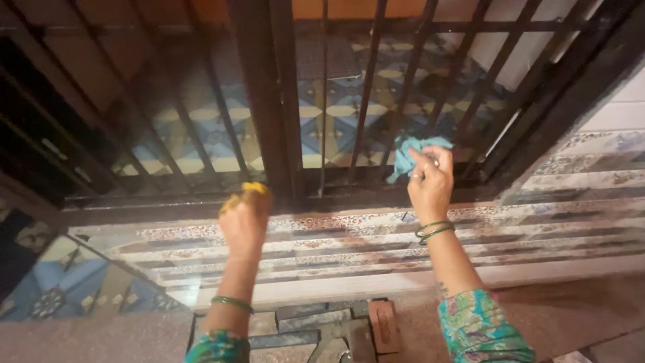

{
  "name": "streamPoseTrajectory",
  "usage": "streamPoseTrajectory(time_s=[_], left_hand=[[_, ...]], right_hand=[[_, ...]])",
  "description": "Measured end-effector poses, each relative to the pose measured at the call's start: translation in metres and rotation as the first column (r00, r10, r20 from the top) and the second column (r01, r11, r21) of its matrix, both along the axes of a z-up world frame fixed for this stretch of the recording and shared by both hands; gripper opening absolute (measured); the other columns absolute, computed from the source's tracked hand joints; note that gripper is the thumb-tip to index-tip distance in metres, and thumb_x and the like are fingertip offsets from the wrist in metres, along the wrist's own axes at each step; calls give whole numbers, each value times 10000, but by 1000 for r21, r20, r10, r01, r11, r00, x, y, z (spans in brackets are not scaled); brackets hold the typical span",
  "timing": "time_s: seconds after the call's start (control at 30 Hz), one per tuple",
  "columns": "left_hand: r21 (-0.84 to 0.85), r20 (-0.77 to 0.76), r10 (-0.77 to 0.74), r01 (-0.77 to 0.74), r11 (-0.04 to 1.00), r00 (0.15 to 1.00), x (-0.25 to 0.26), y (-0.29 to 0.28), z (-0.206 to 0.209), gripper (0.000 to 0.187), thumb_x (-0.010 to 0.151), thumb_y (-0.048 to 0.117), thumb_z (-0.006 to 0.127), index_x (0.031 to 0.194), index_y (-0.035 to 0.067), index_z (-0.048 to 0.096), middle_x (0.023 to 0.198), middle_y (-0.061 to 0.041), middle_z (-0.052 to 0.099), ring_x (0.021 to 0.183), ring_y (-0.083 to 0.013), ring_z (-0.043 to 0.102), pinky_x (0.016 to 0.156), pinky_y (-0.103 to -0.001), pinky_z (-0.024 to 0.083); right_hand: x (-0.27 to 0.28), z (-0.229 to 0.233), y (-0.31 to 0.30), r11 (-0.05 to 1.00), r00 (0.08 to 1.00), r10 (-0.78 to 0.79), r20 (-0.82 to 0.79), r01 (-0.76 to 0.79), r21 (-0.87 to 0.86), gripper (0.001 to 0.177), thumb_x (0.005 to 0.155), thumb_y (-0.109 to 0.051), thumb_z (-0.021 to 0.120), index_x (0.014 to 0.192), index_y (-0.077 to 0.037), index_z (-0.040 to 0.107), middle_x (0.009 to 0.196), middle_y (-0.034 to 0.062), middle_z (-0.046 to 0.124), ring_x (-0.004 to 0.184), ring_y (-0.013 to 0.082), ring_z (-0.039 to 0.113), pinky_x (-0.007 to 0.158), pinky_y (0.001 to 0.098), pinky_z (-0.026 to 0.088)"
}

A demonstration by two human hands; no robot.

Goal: The person wipes the vertical metal bars and the horizontal bottom track of a metal gate using a yellow cloth and a blue cloth.

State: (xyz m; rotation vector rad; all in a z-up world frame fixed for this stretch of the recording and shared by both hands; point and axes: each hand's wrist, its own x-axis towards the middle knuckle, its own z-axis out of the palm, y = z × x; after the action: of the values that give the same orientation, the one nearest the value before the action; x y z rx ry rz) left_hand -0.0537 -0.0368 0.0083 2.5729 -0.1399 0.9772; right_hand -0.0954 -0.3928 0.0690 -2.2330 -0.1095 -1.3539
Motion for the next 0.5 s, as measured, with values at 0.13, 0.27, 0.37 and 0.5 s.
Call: streamPoseTrajectory(time_s=[0.13, 0.27, 0.37, 0.5], left_hand=[[-79, 128, -278, 289, 954, 952, -24, -59, 17, 96, 920, 112, 735, 924, 21, 704, 786, -150, 722, 674, -270, 717, 578, -383, 575], [-9, 298, -340, 359, 933, 892, -29, -120, 32, 165, 884, 50, 652, 1045, 22, 676, 1001, -130, 742, 840, -310, 740, 730, -391, 601], [55, 287, -357, 357, 932, 889, -12, -147, 25, 352, 859, 28, 599, 1204, -28, 638, 1144, -160, 740, 907, -328, 744, 773, -387, 606], [101, -300, -267, 308, 946, 916, 7, -169, 3, 514, 910, 39, 566, 1419, -34, 557, 1069, -191, 718, 782, -354, 740, 675, -445, 601]], right_hand=[[3, -44, -4, 996, 999, 31, -37, -28, 80, 423, 821, 129, 616, 1136, -93, 791, 1128, 160, 599, 992, 299, 652, 809, 365, 540], [3, -64, -15, 994, 992, 65, -111, -54, 99, 417, 824, 128, 597, 1126, -92, 783, 1128, 159, 615, 987, 296, 670, 812, 362, 556], [-1, -57, -31, 995, 972, 98, -214, -92, 36, 412, 806, 121, 608, 1091, -106, 799, 1140, 162, 653, 980, 300, 686, 834, 374, 561], [-15, -45, -42, 998, 972, 11, -233, 3, 63, 376, 796, 110, 610, 1048, -94, 800, 1144, 146, 695, 980, 309, 686, 824, 388, 559]])
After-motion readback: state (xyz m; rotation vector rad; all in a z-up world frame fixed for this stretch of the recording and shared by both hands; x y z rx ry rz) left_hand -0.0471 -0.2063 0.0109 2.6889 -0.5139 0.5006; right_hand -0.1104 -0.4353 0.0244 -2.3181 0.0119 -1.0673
